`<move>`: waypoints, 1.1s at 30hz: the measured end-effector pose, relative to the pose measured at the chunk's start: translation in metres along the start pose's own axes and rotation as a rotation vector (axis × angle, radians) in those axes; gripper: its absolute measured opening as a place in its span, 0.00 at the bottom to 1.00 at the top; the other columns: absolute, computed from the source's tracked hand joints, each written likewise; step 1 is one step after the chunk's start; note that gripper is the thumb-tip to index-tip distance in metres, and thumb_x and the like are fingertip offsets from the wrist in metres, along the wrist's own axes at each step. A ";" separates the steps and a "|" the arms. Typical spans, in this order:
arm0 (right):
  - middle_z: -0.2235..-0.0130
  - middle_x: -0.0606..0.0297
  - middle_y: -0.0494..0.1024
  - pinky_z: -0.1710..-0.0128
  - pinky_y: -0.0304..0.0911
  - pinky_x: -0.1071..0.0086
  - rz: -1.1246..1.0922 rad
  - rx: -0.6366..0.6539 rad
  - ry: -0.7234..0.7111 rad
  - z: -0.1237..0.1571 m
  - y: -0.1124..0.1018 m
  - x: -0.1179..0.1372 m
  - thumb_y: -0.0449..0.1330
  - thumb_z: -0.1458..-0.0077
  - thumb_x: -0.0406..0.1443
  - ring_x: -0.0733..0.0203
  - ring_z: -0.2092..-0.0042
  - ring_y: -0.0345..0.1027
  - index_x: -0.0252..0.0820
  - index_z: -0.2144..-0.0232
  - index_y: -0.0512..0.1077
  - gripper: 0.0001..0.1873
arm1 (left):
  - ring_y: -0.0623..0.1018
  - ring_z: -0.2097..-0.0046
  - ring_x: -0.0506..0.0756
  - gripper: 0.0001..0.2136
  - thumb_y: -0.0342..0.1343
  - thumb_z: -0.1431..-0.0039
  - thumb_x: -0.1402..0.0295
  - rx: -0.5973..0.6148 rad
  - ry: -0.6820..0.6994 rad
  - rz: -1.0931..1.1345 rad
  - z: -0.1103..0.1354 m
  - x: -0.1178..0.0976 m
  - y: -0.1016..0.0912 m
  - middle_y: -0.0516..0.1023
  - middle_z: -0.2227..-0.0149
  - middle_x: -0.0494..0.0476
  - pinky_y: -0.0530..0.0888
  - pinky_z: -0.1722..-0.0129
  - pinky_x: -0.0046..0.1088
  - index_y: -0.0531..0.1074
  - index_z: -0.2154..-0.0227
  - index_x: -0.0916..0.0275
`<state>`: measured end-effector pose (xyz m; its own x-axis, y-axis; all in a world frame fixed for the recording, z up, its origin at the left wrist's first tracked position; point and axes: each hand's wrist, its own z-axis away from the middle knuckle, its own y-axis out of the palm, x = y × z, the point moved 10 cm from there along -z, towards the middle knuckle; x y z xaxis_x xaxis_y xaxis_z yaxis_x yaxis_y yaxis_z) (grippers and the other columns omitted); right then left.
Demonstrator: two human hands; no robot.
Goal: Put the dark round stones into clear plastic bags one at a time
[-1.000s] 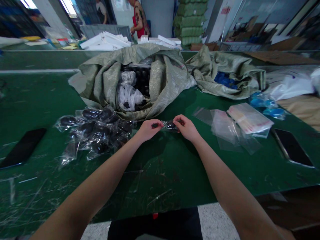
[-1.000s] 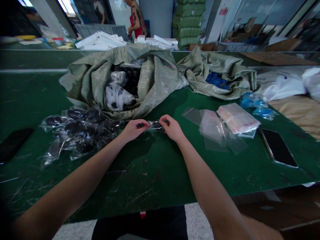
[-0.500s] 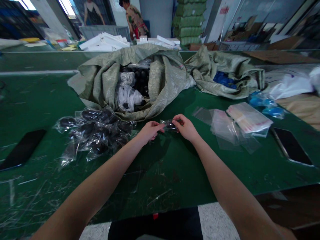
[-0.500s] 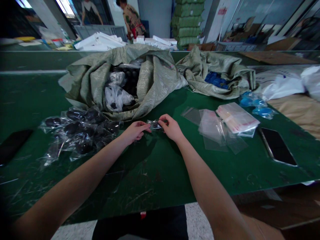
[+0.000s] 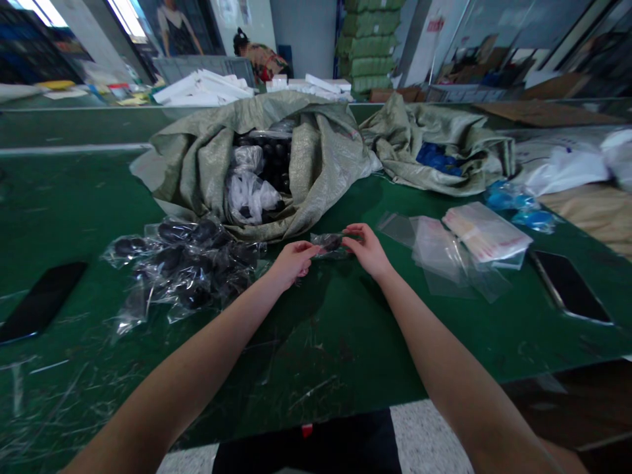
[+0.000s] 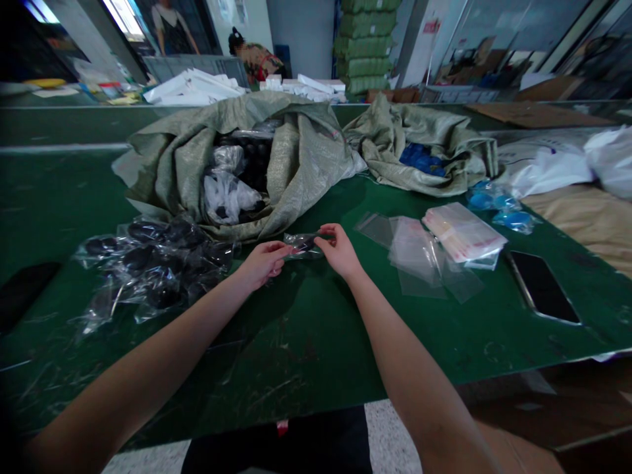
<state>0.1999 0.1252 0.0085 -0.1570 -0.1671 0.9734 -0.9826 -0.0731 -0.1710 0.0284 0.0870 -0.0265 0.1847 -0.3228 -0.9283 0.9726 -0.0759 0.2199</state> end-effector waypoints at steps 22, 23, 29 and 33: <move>0.79 0.72 0.68 0.79 0.54 0.72 -0.183 -0.113 0.102 0.006 0.002 -0.005 0.65 0.54 0.50 0.69 0.78 0.57 0.41 0.73 0.74 0.18 | 0.55 0.85 0.39 0.15 0.67 0.54 0.66 -0.010 0.114 0.295 0.000 -0.005 0.005 0.73 0.76 0.48 0.51 0.87 0.17 0.64 0.73 0.63; 0.78 0.71 0.69 0.78 0.55 0.72 -0.147 -0.125 0.080 0.007 0.001 -0.003 0.65 0.53 0.50 0.68 0.77 0.58 0.41 0.72 0.74 0.18 | 0.55 0.85 0.39 0.15 0.67 0.54 0.66 -0.002 0.116 0.308 0.001 -0.005 0.006 0.72 0.77 0.47 0.51 0.87 0.17 0.64 0.73 0.63; 0.75 0.68 0.72 0.77 0.59 0.71 -0.113 -0.164 0.075 0.010 0.000 -0.002 0.64 0.53 0.51 0.67 0.76 0.61 0.42 0.72 0.72 0.19 | 0.54 0.85 0.40 0.15 0.67 0.54 0.66 0.036 0.158 0.349 0.003 -0.011 0.012 0.66 0.80 0.42 0.52 0.87 0.17 0.64 0.72 0.62; 0.71 0.67 0.74 0.70 0.67 0.71 -0.262 -0.129 0.101 0.011 0.006 -0.003 0.67 0.56 0.49 0.65 0.71 0.67 0.42 0.72 0.70 0.19 | 0.53 0.86 0.39 0.16 0.67 0.54 0.64 0.032 0.181 0.325 0.005 -0.017 0.011 0.70 0.77 0.43 0.50 0.88 0.17 0.63 0.72 0.62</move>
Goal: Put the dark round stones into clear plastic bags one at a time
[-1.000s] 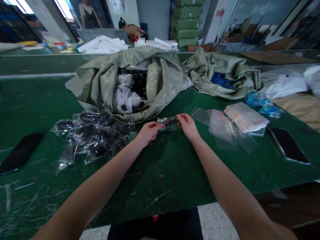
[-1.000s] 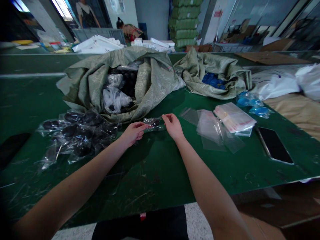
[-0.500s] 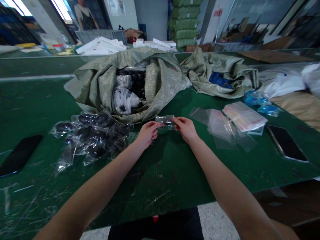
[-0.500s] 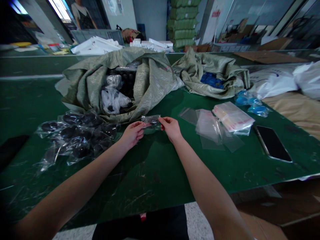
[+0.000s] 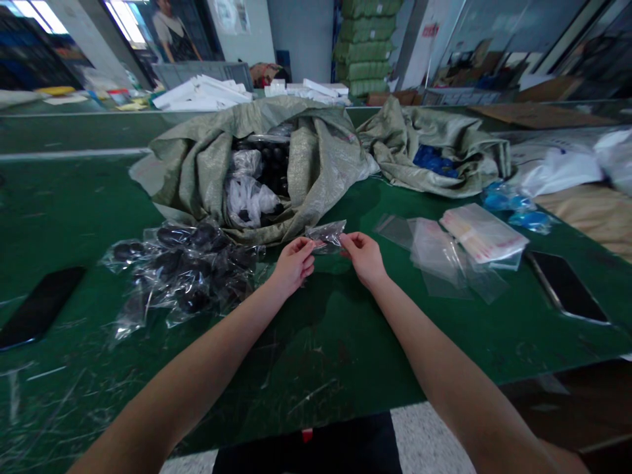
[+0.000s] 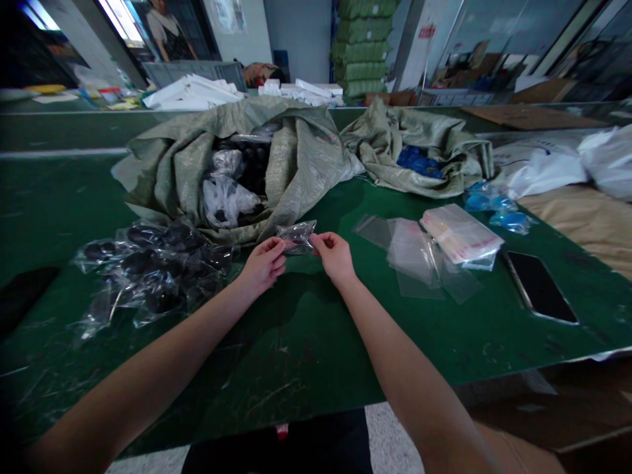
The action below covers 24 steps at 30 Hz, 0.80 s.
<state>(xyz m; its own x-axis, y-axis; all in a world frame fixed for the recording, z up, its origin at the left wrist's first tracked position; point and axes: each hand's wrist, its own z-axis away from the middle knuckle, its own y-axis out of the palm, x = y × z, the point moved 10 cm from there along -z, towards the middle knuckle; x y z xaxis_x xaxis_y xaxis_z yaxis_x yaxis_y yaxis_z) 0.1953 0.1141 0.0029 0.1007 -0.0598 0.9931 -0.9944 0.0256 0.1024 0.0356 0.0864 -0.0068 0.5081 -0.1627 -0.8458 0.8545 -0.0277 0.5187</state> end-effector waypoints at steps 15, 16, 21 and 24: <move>0.64 0.61 0.80 0.58 0.71 0.67 -0.332 0.211 0.155 0.009 0.025 0.000 0.70 0.57 0.44 0.61 0.62 0.75 0.39 0.65 0.75 0.19 | 0.54 0.87 0.40 0.19 0.66 0.54 0.53 -0.071 0.032 -0.287 0.002 -0.010 -0.004 0.62 0.82 0.41 0.49 0.89 0.17 0.65 0.74 0.61; 0.63 0.60 0.80 0.57 0.71 0.66 -0.343 0.227 0.157 0.010 0.026 0.001 0.69 0.56 0.45 0.60 0.61 0.75 0.39 0.65 0.76 0.18 | 0.54 0.87 0.41 0.19 0.66 0.55 0.54 -0.095 0.044 -0.310 0.002 -0.012 -0.005 0.60 0.83 0.40 0.49 0.89 0.17 0.65 0.74 0.61; 0.62 0.62 0.81 0.57 0.71 0.67 -0.364 0.207 0.150 0.011 0.026 0.003 0.71 0.58 0.42 0.61 0.60 0.75 0.41 0.65 0.76 0.17 | 0.55 0.87 0.41 0.18 0.67 0.56 0.56 -0.095 0.070 -0.293 0.003 -0.018 -0.004 0.62 0.84 0.40 0.50 0.89 0.18 0.65 0.76 0.62; 0.62 0.63 0.81 0.56 0.71 0.67 -0.382 0.189 0.143 0.010 0.023 0.002 0.72 0.60 0.42 0.61 0.60 0.76 0.42 0.65 0.76 0.18 | 0.54 0.87 0.40 0.19 0.68 0.58 0.57 -0.088 0.075 -0.236 0.004 -0.021 -0.001 0.63 0.83 0.40 0.49 0.90 0.18 0.65 0.75 0.62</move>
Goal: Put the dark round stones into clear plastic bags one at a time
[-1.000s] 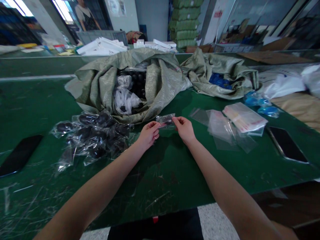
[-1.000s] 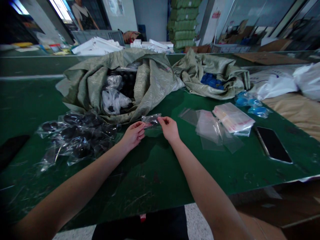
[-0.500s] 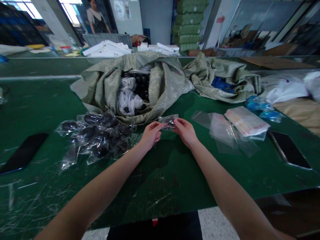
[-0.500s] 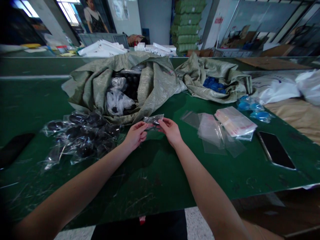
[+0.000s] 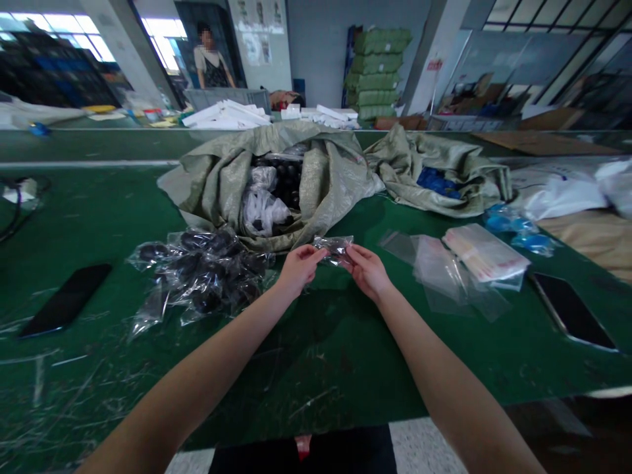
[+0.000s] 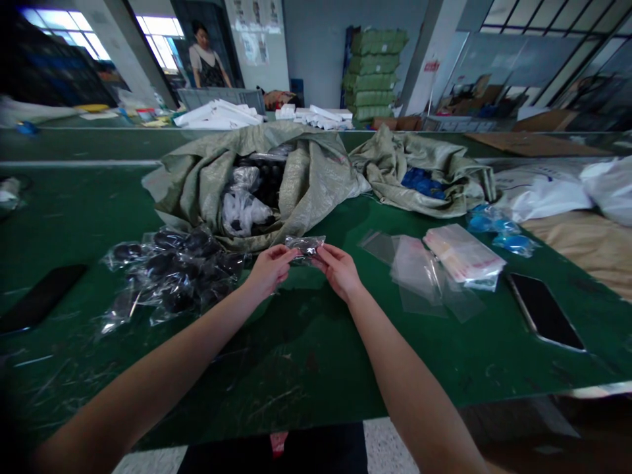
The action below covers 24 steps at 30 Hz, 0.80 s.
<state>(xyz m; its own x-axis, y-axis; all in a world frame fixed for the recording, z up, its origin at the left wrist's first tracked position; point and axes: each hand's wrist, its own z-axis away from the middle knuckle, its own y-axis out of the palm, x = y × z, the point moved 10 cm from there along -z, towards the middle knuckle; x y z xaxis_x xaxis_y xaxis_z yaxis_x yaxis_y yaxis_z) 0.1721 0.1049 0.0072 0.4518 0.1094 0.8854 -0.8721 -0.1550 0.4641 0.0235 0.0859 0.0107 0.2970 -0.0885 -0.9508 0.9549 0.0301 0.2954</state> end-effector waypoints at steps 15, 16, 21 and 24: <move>0.61 0.62 0.75 0.63 0.68 0.67 0.377 -0.111 -0.279 0.010 -0.004 0.031 0.67 0.54 0.47 0.61 0.63 0.70 0.42 0.72 0.73 0.15 | 0.59 0.84 0.44 0.13 0.64 0.51 0.58 -0.120 0.179 -0.277 0.008 -0.019 -0.015 0.61 0.85 0.41 0.55 0.84 0.21 0.69 0.75 0.62; 0.64 0.63 0.75 0.64 0.67 0.68 0.428 -0.142 -0.305 0.011 -0.005 0.034 0.66 0.54 0.47 0.62 0.65 0.68 0.42 0.72 0.74 0.15 | 0.60 0.84 0.44 0.13 0.64 0.51 0.58 -0.115 0.193 -0.308 0.008 -0.019 -0.014 0.63 0.85 0.42 0.56 0.83 0.21 0.69 0.75 0.62; 0.75 0.70 0.69 0.70 0.59 0.71 0.382 -0.152 -0.285 0.005 -0.011 0.030 0.64 0.52 0.46 0.66 0.73 0.61 0.42 0.73 0.73 0.13 | 0.62 0.82 0.45 0.13 0.64 0.51 0.58 -0.092 0.204 -0.331 0.005 -0.013 -0.011 0.64 0.84 0.43 0.57 0.82 0.21 0.70 0.75 0.62; 0.78 0.72 0.67 0.72 0.56 0.72 0.240 -0.103 -0.208 0.002 -0.011 0.020 0.65 0.54 0.46 0.68 0.75 0.58 0.42 0.75 0.72 0.14 | 0.59 0.85 0.44 0.15 0.65 0.53 0.58 -0.089 0.179 -0.249 0.005 -0.008 -0.012 0.61 0.85 0.41 0.55 0.85 0.20 0.69 0.75 0.63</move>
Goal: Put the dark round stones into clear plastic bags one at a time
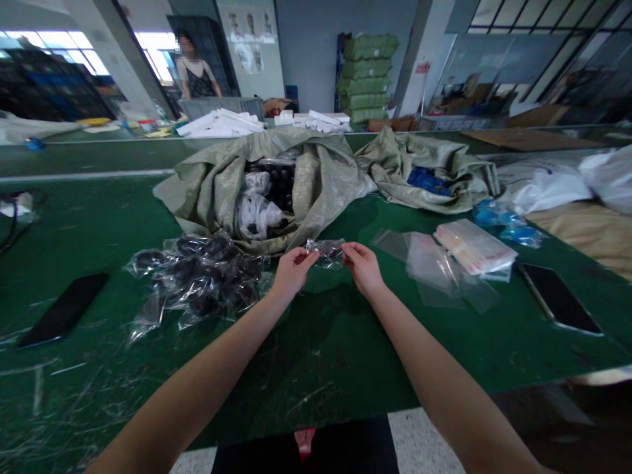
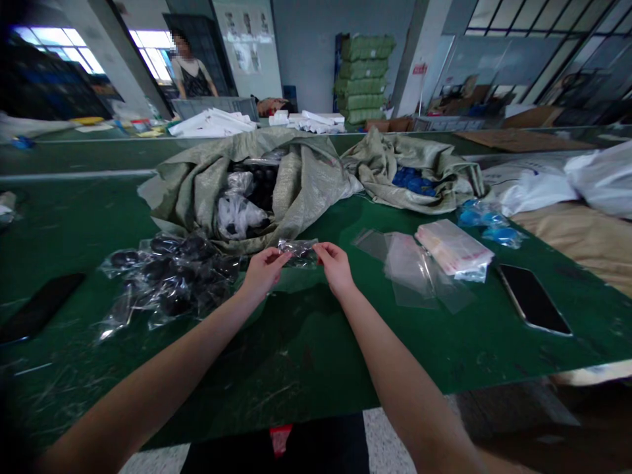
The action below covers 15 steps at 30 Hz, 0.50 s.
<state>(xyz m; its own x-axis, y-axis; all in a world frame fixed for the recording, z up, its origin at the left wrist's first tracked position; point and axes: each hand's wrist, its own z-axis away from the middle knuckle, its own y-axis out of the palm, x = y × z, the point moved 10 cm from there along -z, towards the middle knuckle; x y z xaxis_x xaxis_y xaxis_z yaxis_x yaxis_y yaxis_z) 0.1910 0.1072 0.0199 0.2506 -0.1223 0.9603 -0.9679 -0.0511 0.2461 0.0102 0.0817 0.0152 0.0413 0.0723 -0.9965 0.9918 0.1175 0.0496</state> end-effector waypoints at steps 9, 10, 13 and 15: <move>0.75 0.70 0.71 0.70 0.59 0.71 0.125 -0.030 -0.081 0.001 0.002 0.003 0.64 0.51 0.47 0.66 0.73 0.61 0.42 0.71 0.74 0.14 | 0.54 0.86 0.39 0.18 0.68 0.56 0.59 0.092 -0.127 0.334 0.004 0.013 0.014 0.73 0.77 0.46 0.52 0.89 0.16 0.64 0.75 0.63; 0.74 0.70 0.72 0.69 0.61 0.70 0.155 -0.043 -0.101 0.001 0.001 0.005 0.63 0.50 0.46 0.65 0.72 0.63 0.42 0.70 0.74 0.14 | 0.55 0.87 0.39 0.18 0.68 0.57 0.60 0.101 -0.128 0.344 0.004 0.013 0.015 0.73 0.77 0.45 0.52 0.89 0.16 0.64 0.75 0.63; 0.70 0.67 0.74 0.68 0.65 0.68 0.192 -0.094 -0.135 0.002 -0.003 0.008 0.64 0.51 0.46 0.63 0.69 0.67 0.42 0.70 0.73 0.14 | 0.55 0.87 0.39 0.18 0.69 0.57 0.61 0.129 -0.127 0.355 0.005 0.013 0.020 0.67 0.82 0.41 0.53 0.89 0.16 0.65 0.75 0.64; 0.69 0.67 0.74 0.70 0.66 0.68 0.150 -0.118 -0.109 0.002 -0.005 0.005 0.66 0.54 0.47 0.63 0.69 0.67 0.43 0.71 0.71 0.16 | 0.54 0.87 0.40 0.18 0.69 0.57 0.61 0.135 -0.128 0.359 0.006 0.013 0.021 0.63 0.84 0.39 0.52 0.90 0.16 0.65 0.75 0.63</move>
<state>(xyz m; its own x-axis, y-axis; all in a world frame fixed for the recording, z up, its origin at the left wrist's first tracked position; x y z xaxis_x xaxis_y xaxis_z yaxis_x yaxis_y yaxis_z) 0.1974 0.1052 0.0230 0.0985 -0.2269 0.9689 -0.9884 0.0911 0.1218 0.0325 0.0794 0.0027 0.3940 -0.0399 -0.9182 0.9183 -0.0250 0.3951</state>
